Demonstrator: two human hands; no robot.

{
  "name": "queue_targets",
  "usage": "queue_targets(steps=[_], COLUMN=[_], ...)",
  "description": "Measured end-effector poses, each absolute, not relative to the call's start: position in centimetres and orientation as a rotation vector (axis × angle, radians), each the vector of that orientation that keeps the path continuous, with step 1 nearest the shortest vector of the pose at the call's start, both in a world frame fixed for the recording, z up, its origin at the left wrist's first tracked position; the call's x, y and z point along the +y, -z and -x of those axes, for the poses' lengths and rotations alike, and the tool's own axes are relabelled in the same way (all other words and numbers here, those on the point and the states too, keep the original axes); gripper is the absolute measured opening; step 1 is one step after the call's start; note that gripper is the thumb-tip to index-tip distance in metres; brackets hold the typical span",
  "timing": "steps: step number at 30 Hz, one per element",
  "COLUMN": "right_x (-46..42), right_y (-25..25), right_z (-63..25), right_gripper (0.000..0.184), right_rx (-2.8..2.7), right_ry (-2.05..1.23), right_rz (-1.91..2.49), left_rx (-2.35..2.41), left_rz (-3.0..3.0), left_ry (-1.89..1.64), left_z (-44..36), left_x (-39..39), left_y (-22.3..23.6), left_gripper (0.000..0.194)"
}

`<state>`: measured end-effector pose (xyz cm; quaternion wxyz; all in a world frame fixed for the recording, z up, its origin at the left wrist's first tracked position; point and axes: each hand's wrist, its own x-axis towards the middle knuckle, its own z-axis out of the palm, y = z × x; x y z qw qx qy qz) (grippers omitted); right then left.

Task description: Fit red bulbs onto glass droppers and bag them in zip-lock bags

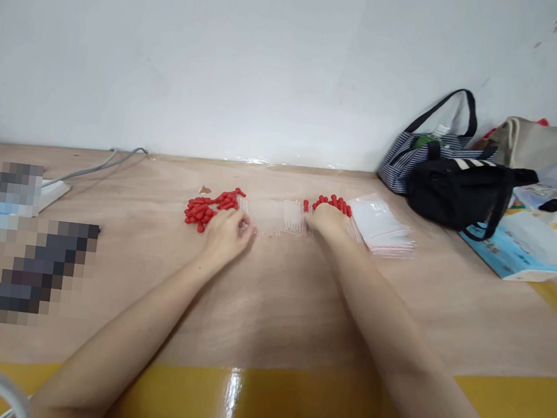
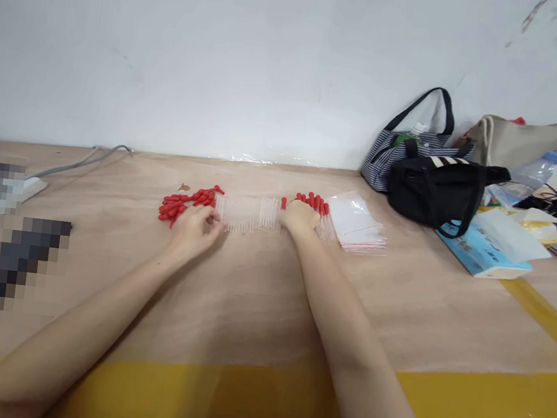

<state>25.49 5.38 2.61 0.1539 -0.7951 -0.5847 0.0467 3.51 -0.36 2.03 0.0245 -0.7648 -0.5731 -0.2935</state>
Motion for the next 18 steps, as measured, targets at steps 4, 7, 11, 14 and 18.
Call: queue_targets(steps=[4,7,11,14,18], right_x=[5.2,4.1,1.8,0.1,-1.4], right_y=[-2.8,-3.1,-3.1,-2.5,-0.9], right_z=[-25.4,-25.6,-26.4,-27.3,-28.0], right_gripper=[0.041,0.036,0.025,0.021,0.025], right_rx=[-1.684,-1.72,-1.82,-1.913,-1.957], right_ry=[-0.103,-0.037,-0.027,-0.189,-0.267], right_rz=[2.253,2.158,1.949,1.717,1.416], left_rx=[-2.0,-2.211,-2.275,-2.254,-2.237], left_rz=[2.16,2.132,2.194,2.207,2.209], left_ry=[0.736,0.495,0.165,0.016,-0.067], left_z=[-0.8,0.5,0.5,0.0,-0.1], left_x=[0.9,1.0,0.6,0.6,0.7], left_y=[-4.3,-5.5,-6.2,-5.9,-5.6], left_gripper=[0.017,0.021,0.028,0.026,0.012])
